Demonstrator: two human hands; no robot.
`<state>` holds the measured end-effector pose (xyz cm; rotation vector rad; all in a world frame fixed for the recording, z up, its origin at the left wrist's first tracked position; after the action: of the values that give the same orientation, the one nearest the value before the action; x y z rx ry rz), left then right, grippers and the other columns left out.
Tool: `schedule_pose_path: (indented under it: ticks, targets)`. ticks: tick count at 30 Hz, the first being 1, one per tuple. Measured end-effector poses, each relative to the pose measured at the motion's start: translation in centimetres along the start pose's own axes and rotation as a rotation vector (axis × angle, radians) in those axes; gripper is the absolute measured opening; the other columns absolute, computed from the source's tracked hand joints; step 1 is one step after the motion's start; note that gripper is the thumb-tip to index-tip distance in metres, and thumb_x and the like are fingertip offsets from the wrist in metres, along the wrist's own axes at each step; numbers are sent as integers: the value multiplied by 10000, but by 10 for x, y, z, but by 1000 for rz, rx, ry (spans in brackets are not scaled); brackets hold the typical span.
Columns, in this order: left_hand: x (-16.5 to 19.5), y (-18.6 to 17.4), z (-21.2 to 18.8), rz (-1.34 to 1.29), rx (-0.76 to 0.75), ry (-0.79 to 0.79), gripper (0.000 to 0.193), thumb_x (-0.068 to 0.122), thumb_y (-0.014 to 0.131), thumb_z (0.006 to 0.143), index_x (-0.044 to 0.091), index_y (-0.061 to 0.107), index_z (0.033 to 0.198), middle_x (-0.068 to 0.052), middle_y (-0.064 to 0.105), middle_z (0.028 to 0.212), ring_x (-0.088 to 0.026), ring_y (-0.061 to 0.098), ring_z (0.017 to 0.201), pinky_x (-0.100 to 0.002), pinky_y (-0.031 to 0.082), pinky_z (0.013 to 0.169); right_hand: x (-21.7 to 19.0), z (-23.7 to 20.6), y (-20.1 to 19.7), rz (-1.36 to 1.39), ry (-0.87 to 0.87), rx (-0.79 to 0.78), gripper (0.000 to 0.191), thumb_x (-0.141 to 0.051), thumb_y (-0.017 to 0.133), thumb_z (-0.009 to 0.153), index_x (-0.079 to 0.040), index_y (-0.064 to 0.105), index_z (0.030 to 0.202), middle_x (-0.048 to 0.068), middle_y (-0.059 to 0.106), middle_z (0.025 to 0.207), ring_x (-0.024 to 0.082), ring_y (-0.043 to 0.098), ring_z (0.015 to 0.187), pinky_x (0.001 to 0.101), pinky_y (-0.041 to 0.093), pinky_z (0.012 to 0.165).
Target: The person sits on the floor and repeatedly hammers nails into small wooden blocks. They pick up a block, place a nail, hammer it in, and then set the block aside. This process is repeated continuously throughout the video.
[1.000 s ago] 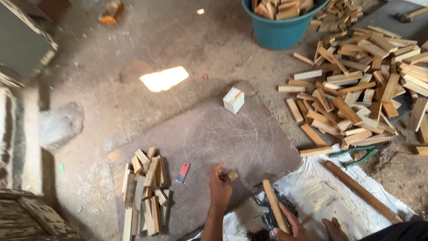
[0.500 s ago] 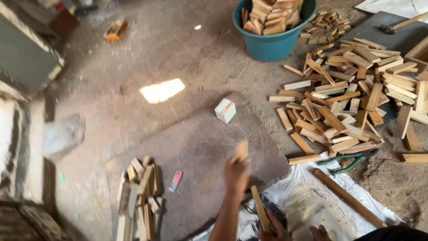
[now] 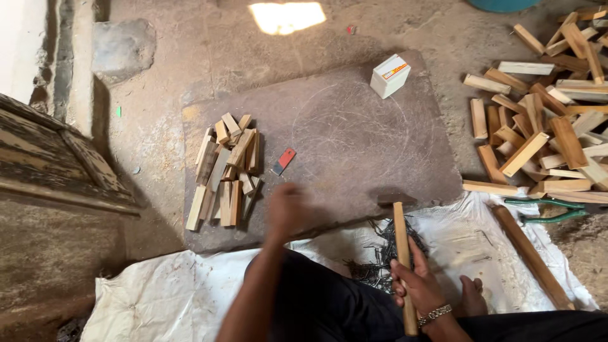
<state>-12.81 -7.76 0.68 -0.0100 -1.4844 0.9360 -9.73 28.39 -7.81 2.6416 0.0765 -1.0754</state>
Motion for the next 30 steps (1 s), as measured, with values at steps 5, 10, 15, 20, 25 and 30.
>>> schedule_pose_path:
  ticks: [5,10,15,20,25,30]
  targets:
    - [-104,-123,-29,547,132,-637,371,337,817,860,67,634,1039,-133,616,1053,-288,642,908,-451,547,732,3,2,-2,-11,0,33,839,-150,648,919,-348,228,1618,60,531,701,131,456,445,323,412,346]
    - [-89,-127,-25,595,133,-422,310,315,823,862,86,682,1016,-144,656,1019,-342,652,941,-505,530,785,2,4,-2,-24,-5,17,861,-120,622,891,-353,224,1618,62,537,700,124,454,444,312,411,342]
    - [-114,-124,-33,118,150,-545,273,266,721,976,24,750,1099,-162,738,998,-293,696,879,-429,572,798,4,6,-6,-35,-2,19,850,-145,647,909,-347,225,1619,66,543,699,124,460,441,311,415,340]
    - [-101,-74,-31,-595,61,-562,335,231,641,950,-39,692,1141,-88,728,941,-154,702,781,-327,609,661,4,2,0,17,-29,-12,869,-118,649,885,-338,238,1618,56,545,684,113,473,432,301,429,337]
    - [-51,15,-13,-468,-200,-392,296,202,625,975,-3,729,1161,-118,735,938,-182,676,753,-312,576,671,-7,-8,6,3,-31,-9,877,-116,667,880,-343,242,1613,45,535,659,118,475,414,302,427,329]
    - [4,96,4,78,-374,-39,258,133,595,945,64,778,1113,-194,747,1025,-307,726,895,-406,559,820,-13,-23,2,-61,11,77,882,-94,685,876,-342,265,1612,35,550,638,113,498,429,298,442,344]
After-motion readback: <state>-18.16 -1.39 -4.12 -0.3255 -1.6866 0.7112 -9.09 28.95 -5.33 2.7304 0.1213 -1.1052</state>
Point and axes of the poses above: each hand's wrist, its own z-axis towards the middle knuckle, its own y-axis out of the palm, x = y × z, the point moved 10 cm from there along z, towards the middle knuckle
